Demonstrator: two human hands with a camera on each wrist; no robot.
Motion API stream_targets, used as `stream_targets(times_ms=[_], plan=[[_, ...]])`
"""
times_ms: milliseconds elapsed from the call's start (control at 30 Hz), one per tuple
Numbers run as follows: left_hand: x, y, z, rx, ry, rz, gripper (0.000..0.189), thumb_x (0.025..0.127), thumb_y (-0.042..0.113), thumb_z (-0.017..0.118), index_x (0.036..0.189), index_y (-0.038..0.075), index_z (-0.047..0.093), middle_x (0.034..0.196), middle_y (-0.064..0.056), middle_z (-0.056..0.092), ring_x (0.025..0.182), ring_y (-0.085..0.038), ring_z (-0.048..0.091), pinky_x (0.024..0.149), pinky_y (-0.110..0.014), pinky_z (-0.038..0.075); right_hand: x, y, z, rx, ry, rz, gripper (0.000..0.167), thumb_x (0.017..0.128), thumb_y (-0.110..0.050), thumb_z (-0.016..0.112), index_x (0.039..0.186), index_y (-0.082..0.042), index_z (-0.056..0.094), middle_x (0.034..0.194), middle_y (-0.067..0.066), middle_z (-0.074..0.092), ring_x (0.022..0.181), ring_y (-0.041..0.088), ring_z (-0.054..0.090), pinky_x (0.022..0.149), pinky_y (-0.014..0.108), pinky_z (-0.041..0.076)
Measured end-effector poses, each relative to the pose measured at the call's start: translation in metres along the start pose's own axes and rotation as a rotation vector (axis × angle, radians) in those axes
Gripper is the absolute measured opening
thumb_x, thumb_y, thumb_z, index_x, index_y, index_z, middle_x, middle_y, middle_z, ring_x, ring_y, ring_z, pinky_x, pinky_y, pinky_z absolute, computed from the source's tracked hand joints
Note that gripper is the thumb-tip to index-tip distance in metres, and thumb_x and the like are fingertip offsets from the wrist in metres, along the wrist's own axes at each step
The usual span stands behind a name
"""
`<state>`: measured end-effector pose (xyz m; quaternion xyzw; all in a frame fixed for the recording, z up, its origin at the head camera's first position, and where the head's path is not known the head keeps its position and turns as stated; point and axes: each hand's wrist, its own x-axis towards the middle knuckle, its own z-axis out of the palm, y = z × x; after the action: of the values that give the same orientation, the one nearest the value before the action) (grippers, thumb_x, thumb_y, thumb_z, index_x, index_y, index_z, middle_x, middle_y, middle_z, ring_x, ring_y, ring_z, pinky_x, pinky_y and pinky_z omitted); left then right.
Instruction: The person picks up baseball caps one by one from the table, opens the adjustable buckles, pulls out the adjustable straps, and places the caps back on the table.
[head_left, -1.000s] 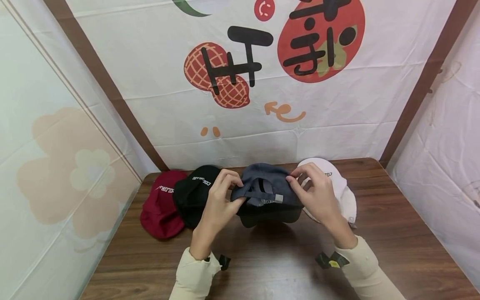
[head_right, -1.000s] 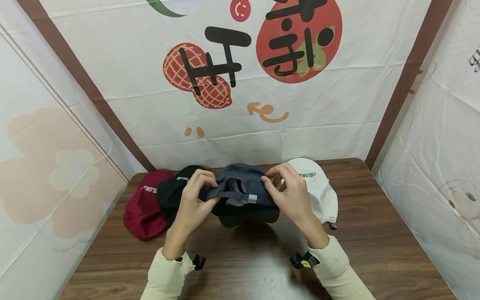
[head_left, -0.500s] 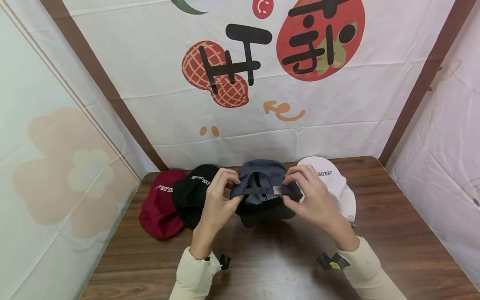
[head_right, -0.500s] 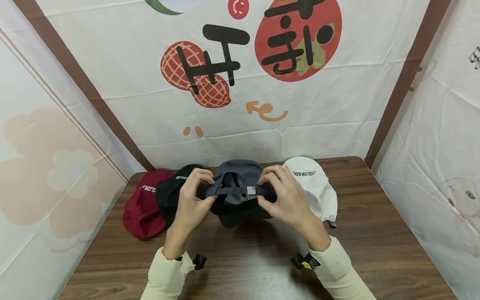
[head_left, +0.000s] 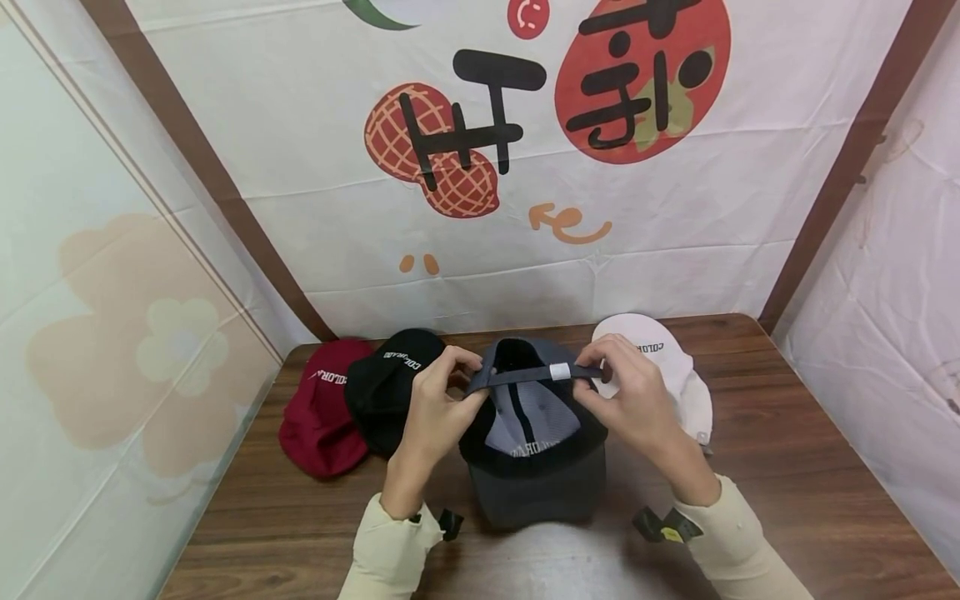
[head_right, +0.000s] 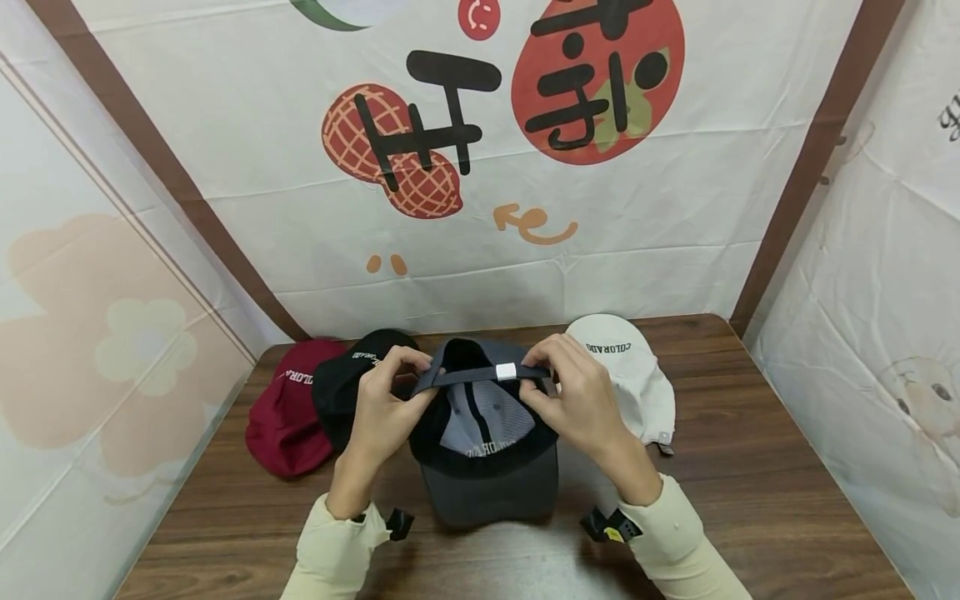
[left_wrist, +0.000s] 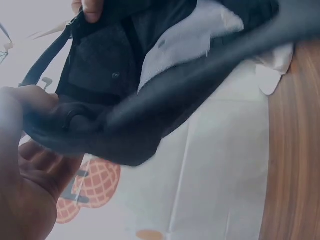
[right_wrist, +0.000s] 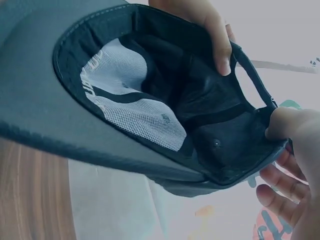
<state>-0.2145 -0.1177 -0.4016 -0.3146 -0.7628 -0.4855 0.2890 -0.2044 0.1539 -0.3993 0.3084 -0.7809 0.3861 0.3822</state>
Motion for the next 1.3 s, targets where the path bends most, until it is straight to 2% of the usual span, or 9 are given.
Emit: stream_targets(times_ms=[233, 367, 500, 733, 900, 1100, 1300], plan=[[-0.005, 0.01, 0.007, 0.012, -0.049, -0.077, 0.026, 0.088, -0.009, 0.079, 0.104, 0.005, 0.065, 0.095, -0.011, 0.071, 0.079, -0.018, 0.071, 0.058, -0.025, 0.057, -0.003, 0.004, -0.008, 0.025, -0.009, 0.001, 0.029, 0.073, 0.01, 0.078, 0.094, -0.005, 0.065, 0.09, 0.002, 0.067, 0.072, 0.01, 0.056, 0.063, 0.015, 0.046], [-0.005, 0.011, 0.008, 0.039, -0.069, -0.095, 0.026, 0.088, -0.008, 0.08, 0.103, 0.006, 0.064, 0.095, -0.009, 0.069, 0.082, -0.017, 0.068, 0.063, -0.026, 0.058, -0.004, 0.005, -0.009, 0.046, -0.01, 0.022, 0.029, 0.073, 0.011, 0.077, 0.093, -0.005, 0.065, 0.09, 0.003, 0.068, 0.072, 0.009, 0.057, 0.061, 0.015, 0.048], [-0.005, 0.009, 0.007, 0.064, -0.095, -0.075, 0.028, 0.087, -0.009, 0.08, 0.103, 0.006, 0.063, 0.099, -0.008, 0.068, 0.086, -0.016, 0.067, 0.069, -0.029, 0.059, -0.005, 0.004, -0.006, 0.055, -0.012, 0.042, 0.025, 0.076, 0.009, 0.075, 0.094, -0.004, 0.065, 0.09, 0.007, 0.069, 0.071, 0.01, 0.058, 0.06, 0.017, 0.049], [-0.005, 0.004, 0.005, 0.061, -0.119, -0.015, 0.033, 0.084, -0.014, 0.077, 0.103, 0.007, 0.062, 0.106, -0.007, 0.067, 0.091, -0.017, 0.064, 0.071, -0.032, 0.058, -0.006, 0.002, -0.002, 0.043, -0.007, 0.055, 0.023, 0.078, 0.009, 0.074, 0.095, -0.004, 0.065, 0.09, 0.008, 0.07, 0.068, 0.017, 0.059, 0.06, 0.014, 0.048], [-0.003, 0.005, 0.004, 0.068, -0.124, -0.001, 0.032, 0.083, -0.012, 0.076, 0.104, 0.008, 0.062, 0.107, -0.006, 0.066, 0.092, -0.017, 0.063, 0.071, -0.035, 0.058, -0.006, 0.001, -0.002, 0.051, -0.002, 0.057, 0.024, 0.077, 0.01, 0.074, 0.095, -0.004, 0.065, 0.09, 0.007, 0.069, 0.07, 0.011, 0.058, 0.059, 0.017, 0.049], [-0.001, 0.006, 0.005, 0.089, -0.139, 0.02, 0.029, 0.086, -0.006, 0.075, 0.108, 0.007, 0.061, 0.113, -0.007, 0.065, 0.09, -0.016, 0.061, 0.073, -0.034, 0.058, -0.005, 0.001, -0.002, 0.075, 0.006, 0.054, 0.023, 0.078, 0.01, 0.073, 0.095, -0.003, 0.065, 0.089, 0.007, 0.069, 0.071, 0.01, 0.059, 0.059, 0.019, 0.05], [0.0, 0.009, 0.008, 0.124, -0.141, 0.016, 0.032, 0.09, 0.011, 0.083, 0.113, 0.009, 0.061, 0.126, -0.006, 0.062, 0.1, -0.018, 0.064, 0.081, -0.031, 0.059, -0.004, 0.001, -0.001, 0.075, 0.003, 0.058, 0.024, 0.077, 0.011, 0.073, 0.095, -0.003, 0.065, 0.089, 0.007, 0.068, 0.07, 0.012, 0.06, 0.06, 0.017, 0.05]])
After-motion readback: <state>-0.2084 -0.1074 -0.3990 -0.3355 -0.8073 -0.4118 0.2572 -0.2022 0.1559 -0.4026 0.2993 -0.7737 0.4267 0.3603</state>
